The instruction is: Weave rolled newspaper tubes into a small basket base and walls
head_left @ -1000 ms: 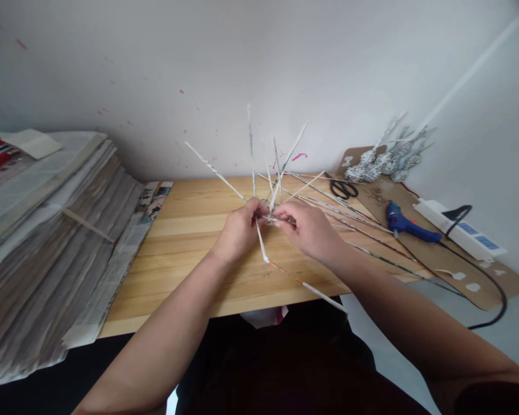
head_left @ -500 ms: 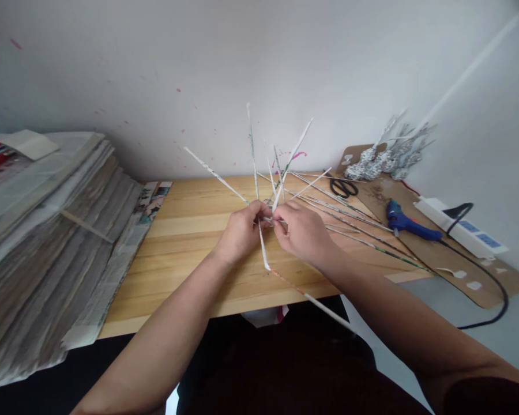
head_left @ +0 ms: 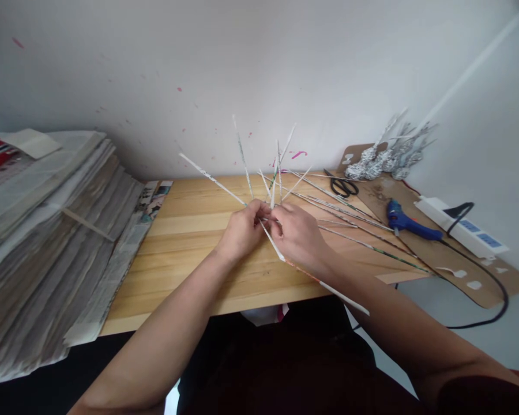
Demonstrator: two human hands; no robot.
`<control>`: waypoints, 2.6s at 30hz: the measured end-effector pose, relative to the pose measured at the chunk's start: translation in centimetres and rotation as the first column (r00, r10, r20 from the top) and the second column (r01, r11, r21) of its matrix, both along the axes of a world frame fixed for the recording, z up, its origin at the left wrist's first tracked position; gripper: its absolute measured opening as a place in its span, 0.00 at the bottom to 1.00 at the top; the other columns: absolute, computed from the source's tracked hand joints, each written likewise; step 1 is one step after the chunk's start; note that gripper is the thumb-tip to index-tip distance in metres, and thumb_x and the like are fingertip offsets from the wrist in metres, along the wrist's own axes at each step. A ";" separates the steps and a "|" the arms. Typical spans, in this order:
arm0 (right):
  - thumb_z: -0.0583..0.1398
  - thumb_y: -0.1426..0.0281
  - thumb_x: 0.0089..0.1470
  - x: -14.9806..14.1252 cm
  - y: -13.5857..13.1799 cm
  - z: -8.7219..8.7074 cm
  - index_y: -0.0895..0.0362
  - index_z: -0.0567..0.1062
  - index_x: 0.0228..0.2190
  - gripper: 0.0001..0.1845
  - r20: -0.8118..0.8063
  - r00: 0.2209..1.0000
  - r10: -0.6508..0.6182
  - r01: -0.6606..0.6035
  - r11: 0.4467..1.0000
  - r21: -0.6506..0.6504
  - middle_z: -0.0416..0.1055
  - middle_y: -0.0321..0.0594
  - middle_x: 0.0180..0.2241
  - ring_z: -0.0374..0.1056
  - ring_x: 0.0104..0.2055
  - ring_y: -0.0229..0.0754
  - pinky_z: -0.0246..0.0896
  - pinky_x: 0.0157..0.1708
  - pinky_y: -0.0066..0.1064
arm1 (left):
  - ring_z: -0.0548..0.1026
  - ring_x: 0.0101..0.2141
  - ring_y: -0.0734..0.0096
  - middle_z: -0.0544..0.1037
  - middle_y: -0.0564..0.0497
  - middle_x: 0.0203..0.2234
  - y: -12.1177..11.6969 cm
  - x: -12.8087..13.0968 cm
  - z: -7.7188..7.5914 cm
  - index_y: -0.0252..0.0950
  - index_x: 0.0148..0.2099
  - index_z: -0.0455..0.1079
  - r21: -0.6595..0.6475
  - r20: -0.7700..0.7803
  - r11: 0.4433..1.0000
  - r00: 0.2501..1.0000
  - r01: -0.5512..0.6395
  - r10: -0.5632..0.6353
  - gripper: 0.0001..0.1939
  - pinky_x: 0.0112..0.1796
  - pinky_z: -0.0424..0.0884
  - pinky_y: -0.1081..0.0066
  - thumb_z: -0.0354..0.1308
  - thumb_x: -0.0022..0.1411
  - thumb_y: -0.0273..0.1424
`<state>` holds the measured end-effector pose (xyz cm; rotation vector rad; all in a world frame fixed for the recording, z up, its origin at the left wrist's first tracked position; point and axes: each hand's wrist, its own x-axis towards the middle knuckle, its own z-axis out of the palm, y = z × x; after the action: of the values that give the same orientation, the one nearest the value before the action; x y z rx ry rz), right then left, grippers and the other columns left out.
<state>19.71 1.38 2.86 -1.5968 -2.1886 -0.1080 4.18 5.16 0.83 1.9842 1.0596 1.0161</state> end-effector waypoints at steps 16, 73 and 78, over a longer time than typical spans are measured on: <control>0.58 0.75 0.57 1.8 0.0 -0.1 0.56 0.75 0.30 0.06 -0.225 0.974 0.038 -0.064 0.992 -0.110 0.73 0.39 0.31 0.67 0.34 0.41 0.56 0.36 0.32 | 0.78 0.35 0.69 0.80 0.50 0.35 1.1 -0.3 -1.3 0.38 0.41 0.68 -0.038 0.018 0.999 0.999 0.038 -0.037 0.10 0.38 0.74 0.69 0.59 0.56 0.23; 0.64 0.69 0.54 2.7 1.8 -2.4 0.56 0.77 0.32 0.04 -0.498 0.863 -0.082 -0.134 0.913 -0.384 0.79 0.38 0.31 0.72 0.30 0.38 0.58 0.30 0.27 | 0.74 0.36 0.69 0.74 0.49 0.34 1.1 -0.8 -0.6 0.37 0.40 0.75 0.314 -0.354 0.928 0.932 0.202 -0.083 0.03 0.39 0.70 0.70 0.62 0.63 0.29; 0.63 0.66 0.56 2.4 1.4 -1.9 0.56 0.77 0.34 0.06 -0.500 0.864 -0.062 -0.166 0.902 -0.399 0.79 0.38 0.31 0.72 0.31 0.38 0.59 0.30 0.27 | 0.73 0.35 0.70 0.73 0.50 0.34 1.3 -0.6 -1.2 0.36 0.36 0.74 0.308 -0.274 0.937 0.958 0.165 -0.079 0.02 0.37 0.70 0.72 0.64 0.60 0.26</control>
<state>22.07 2.73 0.95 -1.5449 -1.9052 0.7828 3.63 6.50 -0.36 2.4773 0.9272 0.9310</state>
